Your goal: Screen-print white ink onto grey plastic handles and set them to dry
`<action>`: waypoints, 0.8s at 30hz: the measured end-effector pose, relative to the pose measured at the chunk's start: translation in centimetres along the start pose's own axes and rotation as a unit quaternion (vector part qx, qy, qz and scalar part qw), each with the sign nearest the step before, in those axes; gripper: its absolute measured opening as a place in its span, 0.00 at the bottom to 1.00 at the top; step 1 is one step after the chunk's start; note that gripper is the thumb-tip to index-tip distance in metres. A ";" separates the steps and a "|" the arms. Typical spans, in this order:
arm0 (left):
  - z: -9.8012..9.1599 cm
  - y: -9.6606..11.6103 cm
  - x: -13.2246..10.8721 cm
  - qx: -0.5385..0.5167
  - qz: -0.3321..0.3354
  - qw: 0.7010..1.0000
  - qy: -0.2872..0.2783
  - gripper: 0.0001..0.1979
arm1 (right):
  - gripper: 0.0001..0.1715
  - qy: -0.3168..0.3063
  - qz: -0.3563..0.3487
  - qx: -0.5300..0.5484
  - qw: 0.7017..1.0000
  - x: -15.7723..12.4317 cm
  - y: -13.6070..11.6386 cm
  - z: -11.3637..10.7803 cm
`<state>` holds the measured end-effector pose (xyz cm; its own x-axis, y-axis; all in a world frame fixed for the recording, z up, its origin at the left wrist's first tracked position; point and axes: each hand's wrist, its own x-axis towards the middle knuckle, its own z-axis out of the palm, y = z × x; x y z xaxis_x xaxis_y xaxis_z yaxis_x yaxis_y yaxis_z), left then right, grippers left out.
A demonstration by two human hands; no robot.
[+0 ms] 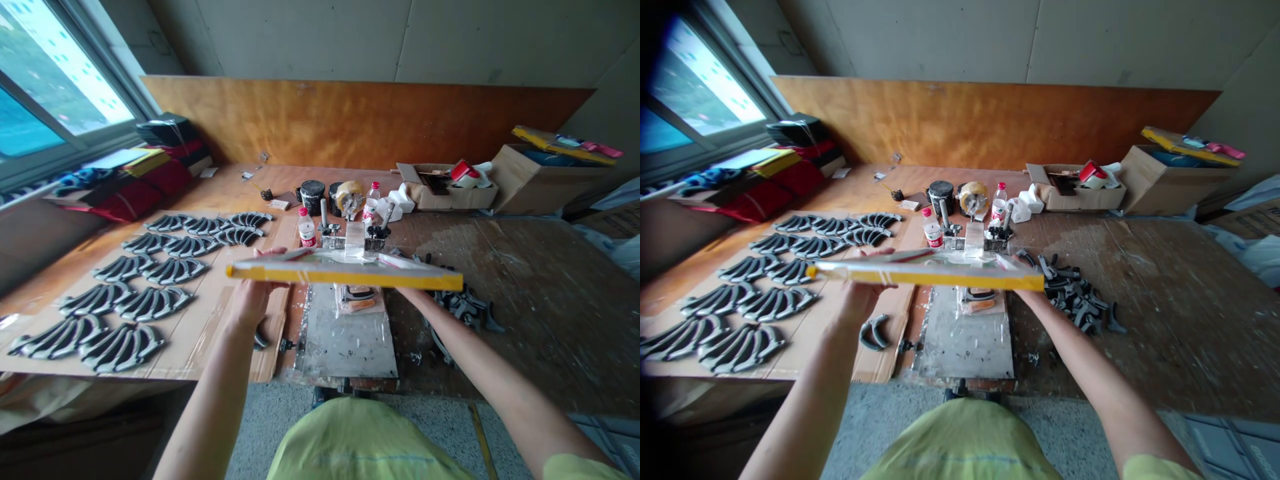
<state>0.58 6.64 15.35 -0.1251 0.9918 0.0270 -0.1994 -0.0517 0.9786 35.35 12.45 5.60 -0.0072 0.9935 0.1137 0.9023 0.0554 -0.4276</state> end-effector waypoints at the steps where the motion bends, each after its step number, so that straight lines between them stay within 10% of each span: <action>1: 0.5 0.6 1.0 -0.005 0.009 1.000 -0.007 0.26 | 0.15 -0.028 -0.028 0.004 0.999 -1.2 0.1 1.1; 7: 2.2 -1.7 1.1 -0.032 -0.013 0.998 0.060 0.27 | 0.14 -0.092 -0.149 -0.038 0.984 -4.7 -2.3 4.7; 11: 4.0 -8.6 -5.2 0.003 -0.313 0.948 -0.055 0.32 | 0.06 -0.020 -0.186 -0.024 0.982 -7.4 -6.4 4.9; 14: 3.9 -12.4 -9.1 -0.048 -0.378 0.924 -0.025 0.24 | 0.09 -0.033 -0.337 -0.007 0.941 -10.3 -9.0 5.6; 17: -0.3 -14.4 -10.2 -0.016 -0.360 0.930 0.074 0.17 | 0.11 -0.079 -0.366 -0.005 0.927 -11.3 -7.2 5.2; 20: -8.1 -15.7 -9.9 0.104 -0.345 0.910 0.204 0.18 | 0.15 -0.114 -0.147 -0.101 0.977 -10.2 -0.5 2.9; 24: -16.8 -17.7 -10.3 0.246 -0.382 0.838 0.304 0.17 | 0.16 -0.181 0.107 -0.205 0.956 -9.2 8.6 0.6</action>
<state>-10.88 -4.60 -5.71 -0.6446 0.4638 -0.6077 -0.0408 0.7729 0.6332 42.87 3.86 0.32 0.1147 0.9510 -0.2871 0.9924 -0.1227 -0.0099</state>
